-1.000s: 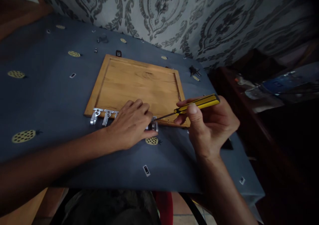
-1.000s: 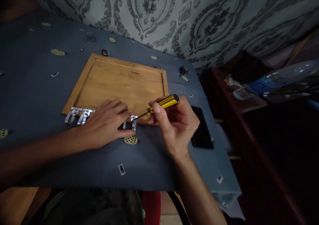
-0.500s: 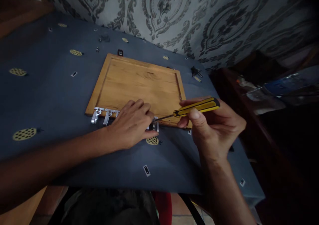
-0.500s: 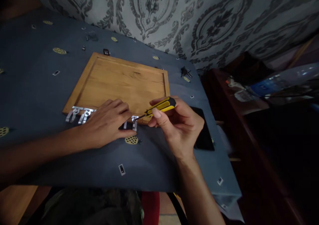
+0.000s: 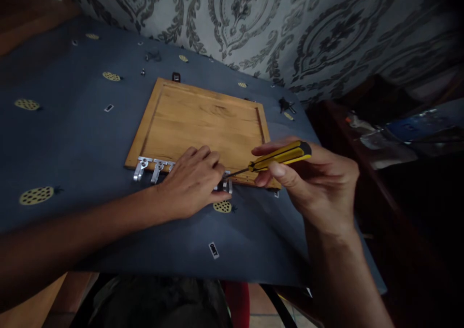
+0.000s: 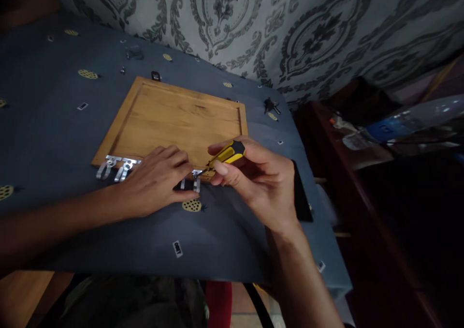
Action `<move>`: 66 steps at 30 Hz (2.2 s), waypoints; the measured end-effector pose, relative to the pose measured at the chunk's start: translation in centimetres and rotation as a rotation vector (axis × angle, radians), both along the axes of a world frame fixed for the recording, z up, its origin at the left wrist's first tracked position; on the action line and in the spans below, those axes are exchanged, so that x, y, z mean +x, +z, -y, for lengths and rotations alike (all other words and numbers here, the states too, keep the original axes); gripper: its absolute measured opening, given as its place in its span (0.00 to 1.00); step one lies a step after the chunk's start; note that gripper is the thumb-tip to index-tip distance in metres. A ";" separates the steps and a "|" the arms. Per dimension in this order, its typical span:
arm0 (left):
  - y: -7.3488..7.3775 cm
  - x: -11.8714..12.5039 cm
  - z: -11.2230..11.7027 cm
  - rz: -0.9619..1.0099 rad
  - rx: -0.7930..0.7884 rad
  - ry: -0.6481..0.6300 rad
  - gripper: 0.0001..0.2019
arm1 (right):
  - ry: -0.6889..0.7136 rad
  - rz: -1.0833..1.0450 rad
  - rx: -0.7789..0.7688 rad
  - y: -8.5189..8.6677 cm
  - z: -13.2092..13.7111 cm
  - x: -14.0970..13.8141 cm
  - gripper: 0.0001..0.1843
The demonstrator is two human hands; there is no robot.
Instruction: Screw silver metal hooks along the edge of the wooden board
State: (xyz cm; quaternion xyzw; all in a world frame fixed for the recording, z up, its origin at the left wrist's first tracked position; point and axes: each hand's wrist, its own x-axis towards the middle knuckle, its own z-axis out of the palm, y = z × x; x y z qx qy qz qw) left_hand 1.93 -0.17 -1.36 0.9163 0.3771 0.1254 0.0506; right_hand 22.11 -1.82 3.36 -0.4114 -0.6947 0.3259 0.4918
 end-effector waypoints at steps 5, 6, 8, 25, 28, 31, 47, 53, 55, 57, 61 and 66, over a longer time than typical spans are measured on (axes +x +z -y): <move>0.2 0.0 0.0 -0.015 -0.024 -0.005 0.21 | -0.059 -0.030 0.041 0.0 -0.5 -1.3 0.10; 0.3 0.0 0.0 -0.014 -0.023 -0.005 0.20 | -0.080 -0.048 0.045 -0.2 -0.4 -1.5 0.11; 0.3 0.0 -0.1 -0.012 -0.017 -0.003 0.20 | -0.121 -0.077 0.057 -0.8 -0.2 -1.7 0.12; 0.3 -0.1 0.0 -0.010 -0.044 -0.001 0.19 | -0.432 -0.214 0.346 -3.0 0.8 -1.7 0.11; 0.4 -0.1 0.0 -0.017 -0.047 -0.001 0.18 | -0.385 -0.178 0.279 -3.1 0.8 -1.7 0.10; 0.3 -0.2 0.0 -0.012 -0.030 -0.009 0.18 | -0.366 -0.174 0.228 -3.2 0.9 -1.6 0.09; 0.2 -0.2 0.0 -0.019 0.010 -0.010 0.20 | -0.281 -0.168 0.210 -3.1 1.2 -1.5 0.06; 0.4 -0.1 0.1 -0.035 -0.007 -0.006 0.20 | -0.168 0.042 0.327 -3.0 1.9 -0.7 0.08; 0.3 -0.1 0.1 -0.029 0.002 -0.007 0.19 | -0.137 0.088 0.329 -2.9 2.1 -0.5 0.08; 0.2 -0.2 0.1 -0.012 0.022 -0.014 0.19 | -0.121 0.107 0.307 -2.7 2.3 -0.5 0.09; 0.1 -0.2 0.1 0.003 0.034 -0.018 0.18 | -0.113 0.090 0.285 -2.5 2.3 -0.8 0.09; 0.2 -0.1 0.1 -0.030 -0.006 -0.006 0.19 | -0.202 -0.078 0.181 -2.6 1.3 -0.9 0.05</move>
